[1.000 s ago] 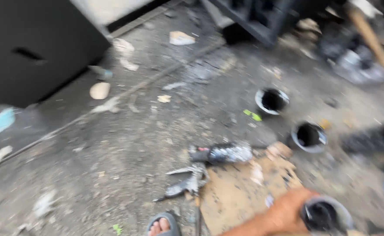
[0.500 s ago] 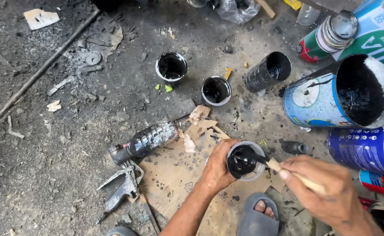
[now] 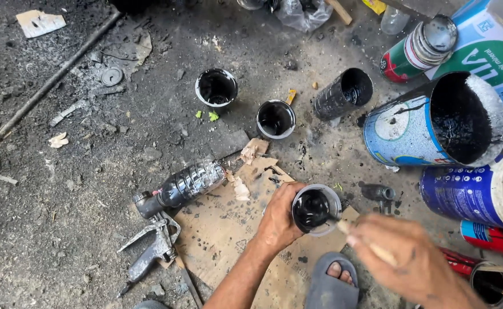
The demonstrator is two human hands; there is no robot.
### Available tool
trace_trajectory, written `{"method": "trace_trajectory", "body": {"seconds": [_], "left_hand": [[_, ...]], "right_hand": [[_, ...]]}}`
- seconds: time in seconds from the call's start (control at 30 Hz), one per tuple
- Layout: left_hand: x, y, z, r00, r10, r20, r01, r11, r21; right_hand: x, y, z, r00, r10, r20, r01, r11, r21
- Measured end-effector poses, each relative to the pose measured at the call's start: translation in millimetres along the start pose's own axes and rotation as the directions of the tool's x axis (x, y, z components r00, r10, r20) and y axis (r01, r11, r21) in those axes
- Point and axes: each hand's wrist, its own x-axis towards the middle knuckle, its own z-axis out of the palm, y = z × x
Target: Mixing and preparing black paint or stain in small containers using a brush and stirring stick
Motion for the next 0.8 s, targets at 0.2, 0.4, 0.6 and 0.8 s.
{"method": "trace_trajectory", "body": {"seconds": [0.2,0.4,0.6,0.8], "left_hand": [[0,0,1,1.000,0.018,0.014,-0.018,0.999,0.040],[0,4,-1,0.999,0.007,0.049,-0.009,0.999,0.046],[0,2,-1,0.997,-0.028,0.067,0.024,0.998,0.058],[-2,3,-1,0.999,0.013,0.044,-0.015,0.999,0.040]], "right_hand": [[-11,21,7,0.998,-0.011,0.067,0.014,0.999,-0.038],[-13,32,8,0.988,-0.001,0.151,0.001,1.000,-0.005],[-12,37,8,0.987,-0.073,0.145,0.078,0.997,-0.028],[-9,31,5,0.993,-0.050,0.105,0.046,0.998,0.041]]}}
